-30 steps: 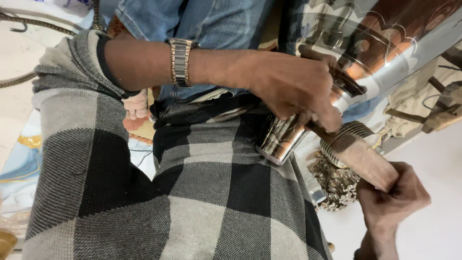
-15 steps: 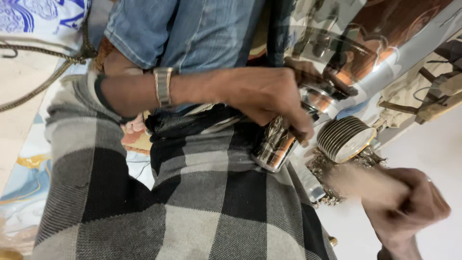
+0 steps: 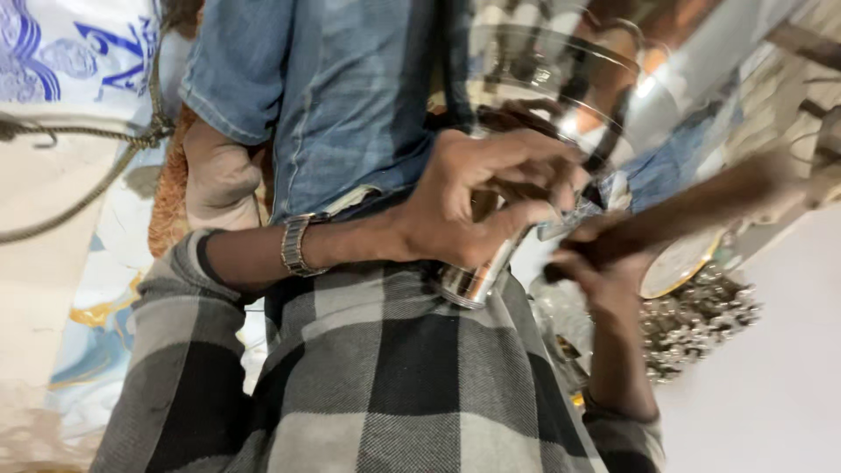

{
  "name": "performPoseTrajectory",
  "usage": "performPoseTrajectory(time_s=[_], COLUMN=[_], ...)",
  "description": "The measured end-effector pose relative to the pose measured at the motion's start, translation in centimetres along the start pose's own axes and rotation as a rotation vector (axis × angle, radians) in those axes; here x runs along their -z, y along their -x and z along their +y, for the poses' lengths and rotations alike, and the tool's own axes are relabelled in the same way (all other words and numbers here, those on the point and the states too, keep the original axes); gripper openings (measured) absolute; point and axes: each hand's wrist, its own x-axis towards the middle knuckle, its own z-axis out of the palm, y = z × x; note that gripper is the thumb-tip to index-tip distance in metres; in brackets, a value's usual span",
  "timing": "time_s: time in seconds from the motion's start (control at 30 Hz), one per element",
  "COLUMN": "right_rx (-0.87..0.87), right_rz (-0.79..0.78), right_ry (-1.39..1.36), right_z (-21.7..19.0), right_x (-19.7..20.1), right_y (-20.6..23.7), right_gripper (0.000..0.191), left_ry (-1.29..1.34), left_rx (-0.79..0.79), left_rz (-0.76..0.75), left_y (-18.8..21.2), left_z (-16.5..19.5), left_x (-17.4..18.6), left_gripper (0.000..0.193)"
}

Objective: The person sits cross-legged on the floor with a large engraved metal urn resting on their lap. They hold a small punch against the metal cup section of the urn and strike it with a wooden mallet, repositioning the punch repeatedly to work the surface, occasionally rotating the piece.

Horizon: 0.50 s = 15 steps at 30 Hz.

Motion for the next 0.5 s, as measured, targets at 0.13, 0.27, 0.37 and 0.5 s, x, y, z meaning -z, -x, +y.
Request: performPoseTrajectory(time_s=[0.13, 0.27, 0.37, 0.5], right_rx=[0.345, 0.37, 0.331, 0.352], right_rz=[-0.107, -0.092, -0.086, -0.067], right_ry=[0.137, 0.052, -0.005, -0.085], right_z=[4.3, 5.8, 5.9, 5.9], right_x=[-3.1, -4.8, -5.9, -7.1], right_y=[-2.3, -2.6, -2.2, -1.7], right_gripper=[0.048, 0.045, 0.038, 0.041], left_ry=[-0.072, -0.108, -0.348, -0.689], left_rx=[0.03, 0.163, 0.184, 0.221], left_rz=[-0.02, -0.031, -0.081, -0.19], left_y=[-0.1, 0.6, 1.1, 1.3], left_z=[0.2, 1.2, 2.0, 3.0], left_x=[1.0, 1.2, 0.3, -1.1], left_gripper=[0.031, 0.031, 0.025, 0.034])
